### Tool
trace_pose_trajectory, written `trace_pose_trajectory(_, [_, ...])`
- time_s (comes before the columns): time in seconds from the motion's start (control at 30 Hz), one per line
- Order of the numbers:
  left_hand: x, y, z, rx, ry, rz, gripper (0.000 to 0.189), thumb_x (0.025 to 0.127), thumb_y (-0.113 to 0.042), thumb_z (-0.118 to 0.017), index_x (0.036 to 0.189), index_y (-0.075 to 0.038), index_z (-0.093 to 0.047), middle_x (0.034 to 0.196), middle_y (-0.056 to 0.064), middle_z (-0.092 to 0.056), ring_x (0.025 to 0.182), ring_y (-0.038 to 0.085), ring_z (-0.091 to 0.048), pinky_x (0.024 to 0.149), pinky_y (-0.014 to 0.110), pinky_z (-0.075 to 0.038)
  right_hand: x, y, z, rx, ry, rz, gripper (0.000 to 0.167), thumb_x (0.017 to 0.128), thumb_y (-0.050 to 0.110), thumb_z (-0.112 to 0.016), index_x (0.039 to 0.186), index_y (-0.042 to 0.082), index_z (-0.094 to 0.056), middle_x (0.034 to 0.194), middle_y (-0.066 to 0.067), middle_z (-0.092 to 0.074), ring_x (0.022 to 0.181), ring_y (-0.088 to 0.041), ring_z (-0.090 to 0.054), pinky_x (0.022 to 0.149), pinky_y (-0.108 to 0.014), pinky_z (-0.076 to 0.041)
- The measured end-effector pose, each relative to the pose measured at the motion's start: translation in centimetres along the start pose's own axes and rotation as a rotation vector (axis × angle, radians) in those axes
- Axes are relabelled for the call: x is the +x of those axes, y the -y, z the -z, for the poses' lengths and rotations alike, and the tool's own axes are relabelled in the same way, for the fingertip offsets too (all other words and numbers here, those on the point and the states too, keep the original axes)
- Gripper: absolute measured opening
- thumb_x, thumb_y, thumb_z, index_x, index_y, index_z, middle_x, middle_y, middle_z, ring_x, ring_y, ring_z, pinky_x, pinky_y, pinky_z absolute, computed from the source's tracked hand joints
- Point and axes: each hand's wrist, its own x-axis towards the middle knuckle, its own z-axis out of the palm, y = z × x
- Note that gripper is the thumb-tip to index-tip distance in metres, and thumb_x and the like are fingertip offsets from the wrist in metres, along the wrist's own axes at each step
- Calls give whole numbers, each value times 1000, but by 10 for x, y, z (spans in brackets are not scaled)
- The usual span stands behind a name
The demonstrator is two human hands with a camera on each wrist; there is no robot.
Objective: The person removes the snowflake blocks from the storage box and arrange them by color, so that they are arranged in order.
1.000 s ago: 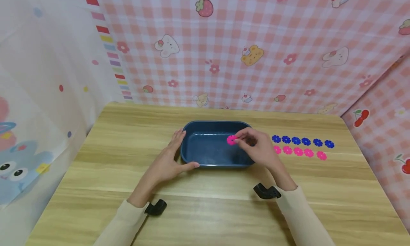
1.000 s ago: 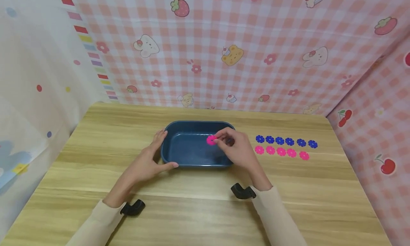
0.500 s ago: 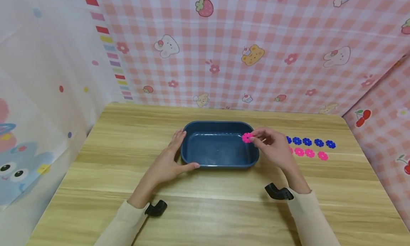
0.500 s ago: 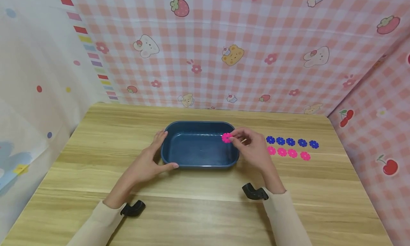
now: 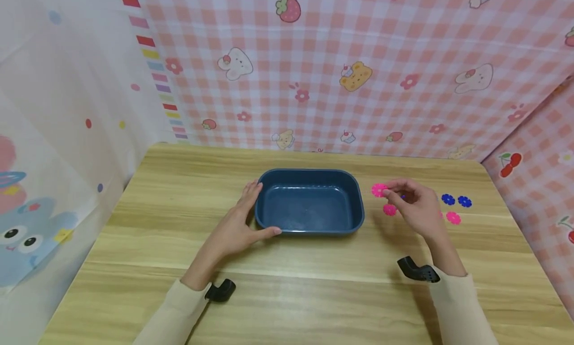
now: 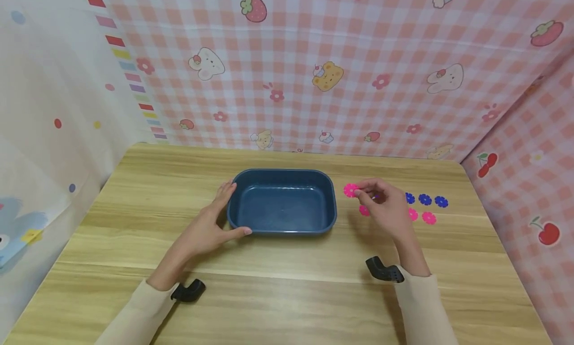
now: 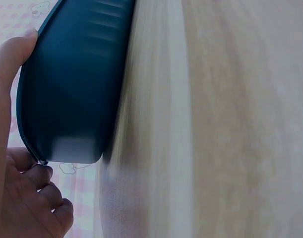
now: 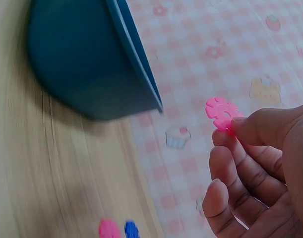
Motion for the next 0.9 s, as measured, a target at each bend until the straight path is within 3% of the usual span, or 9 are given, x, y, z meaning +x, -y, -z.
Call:
trace_pose_trajectory(0.33, [-1,1,0,0,10,-1,121,73,-86,-66,165,-35,-6,175,-6,-3,162,16,-3,126,59,-24,-15,-28,32,-47,-46,-97,26,101,23,-67,118,3,-69,86,24,-67,74,-1,-65,53,-20,-47])
trace_pose_trajectory(0.47, [-1,0,0,-1,12,-2,121,73,-86,-65,165,-36,-6,175,-7,-3,162,17,-4,126,59,-25,-19,-44,47,-70,-73,-138,28,100,25,-68,118,3,-69,86,23,-68,75,3,-66,57,-16,-49])
trace_pose_trajectory(0.9, [-1,-1,2,5,-5,-11,120,75,-82,-68,166,-33,-7,175,-5,-3,162,17,-6,126,58,-26,-33,-91,101,76,-138,-388,15,100,28,-67,112,18,-67,84,25,-71,73,4,-68,61,-15,-56])
